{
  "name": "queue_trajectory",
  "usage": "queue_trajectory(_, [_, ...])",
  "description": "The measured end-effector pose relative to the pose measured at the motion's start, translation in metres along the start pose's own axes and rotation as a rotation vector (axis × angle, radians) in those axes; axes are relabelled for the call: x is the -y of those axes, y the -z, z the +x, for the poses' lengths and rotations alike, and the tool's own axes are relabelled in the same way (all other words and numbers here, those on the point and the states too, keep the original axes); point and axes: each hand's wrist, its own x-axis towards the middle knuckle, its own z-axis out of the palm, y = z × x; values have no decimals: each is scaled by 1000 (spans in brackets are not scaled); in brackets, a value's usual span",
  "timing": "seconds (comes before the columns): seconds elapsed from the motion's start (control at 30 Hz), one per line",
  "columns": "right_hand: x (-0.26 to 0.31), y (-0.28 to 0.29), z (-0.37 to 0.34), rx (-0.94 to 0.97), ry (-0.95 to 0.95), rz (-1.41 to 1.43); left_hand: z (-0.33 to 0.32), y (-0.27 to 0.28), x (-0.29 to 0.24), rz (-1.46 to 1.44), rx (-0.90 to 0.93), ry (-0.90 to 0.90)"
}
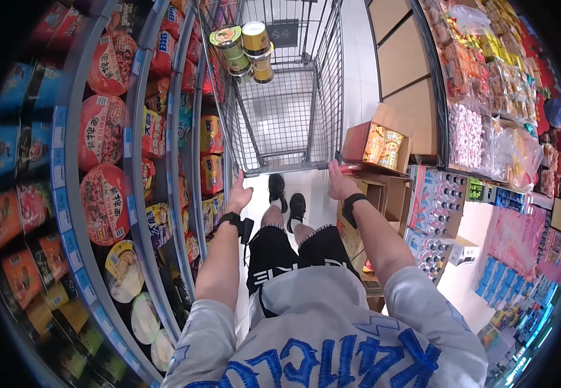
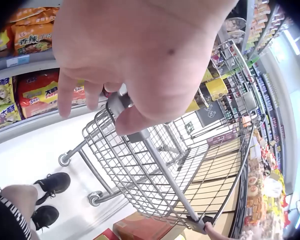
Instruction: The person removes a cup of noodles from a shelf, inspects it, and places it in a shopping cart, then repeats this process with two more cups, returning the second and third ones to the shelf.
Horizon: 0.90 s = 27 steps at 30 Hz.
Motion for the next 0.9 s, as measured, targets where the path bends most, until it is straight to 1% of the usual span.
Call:
queue_trajectory(0.03, [2, -6, -8, 24, -16, 4, -14, 0, -3, -9, 7, 14])
queue_trajectory(0.07, [4, -12, -18, 11, -18, 11, -29, -1, -7, 39, 5, 33])
queue_trajectory(0.13, [9, -27, -37, 60, -39, 48, -54, -5, -10, -128, 38, 113])
queue_trajectory(0.17, [12, -35, -45, 54, -43, 50, -65, -9, -6, -140, 18, 118])
queue_trajectory(0.23, [16, -48, -60, 67, -62, 52, -73, -18, 10, -205, -11, 123])
queue_trajectory(0.27, [18, -55, -68, 85, -81, 52, -79, -21, 19, -309, -1, 134])
queue_trajectory(0.33, [19, -70, -78, 109, -78, 86, -85, -24, 39, -261, 9, 106])
queue_trajectory(0.37, [20, -78, -82, 117, -96, 47, -87, -24, 48, -313, 33, 112])
queue_trajectory(0.43, [24, -95, -88, 120, -128, -17, -97, -18, 56, -323, 34, 133])
queue_trajectory(0.47, [24, -102, -91, 127, -116, -36, -98, -16, 63, -284, 69, 103])
queue_trajectory(0.5, [28, -105, -97, 146, -150, -11, -106, -15, 70, -246, 104, 75])
queue_trajectory(0.53, [34, -106, -100, 158, -185, 17, -114, -16, 75, -260, 92, 79])
queue_trajectory(0.6, [44, -110, -106, 133, -153, 8, -118, -16, 72, 25, 113, 118])
queue_trajectory(0.63, [46, -115, -113, 123, -136, 12, -119, -18, 78, 114, 102, 106])
queue_trajectory(0.67, [46, -122, -120, 116, -121, 19, -121, -19, 85, 110, 97, 98])
queue_trajectory(0.7, [39, -140, -118, 113, -121, 30, -120, -21, 95, -21, 134, 132])
queue_trajectory(0.73, [42, -140, -125, 105, -122, 33, -116, -24, 108, -148, 172, 166])
queue_trajectory(0.77, [47, -137, -134, 73, -102, 123, -106, -33, 130, -179, 150, 116])
queue_trajectory(0.8, [50, -139, -139, 44, -83, 215, -114, -25, 120, -171, 153, 116])
queue_trajectory(0.83, [42, -148, -132, 43, -88, 301, -130, -12, 97, -241, 165, 143])
queue_trajectory(0.87, [43, -148, -130, 49, -92, 310, -138, -4, 85, -315, 180, 178])
queue_trajectory(0.9, [43, -144, -129, 64, -90, 298, -133, -4, 84, -319, 168, 187])
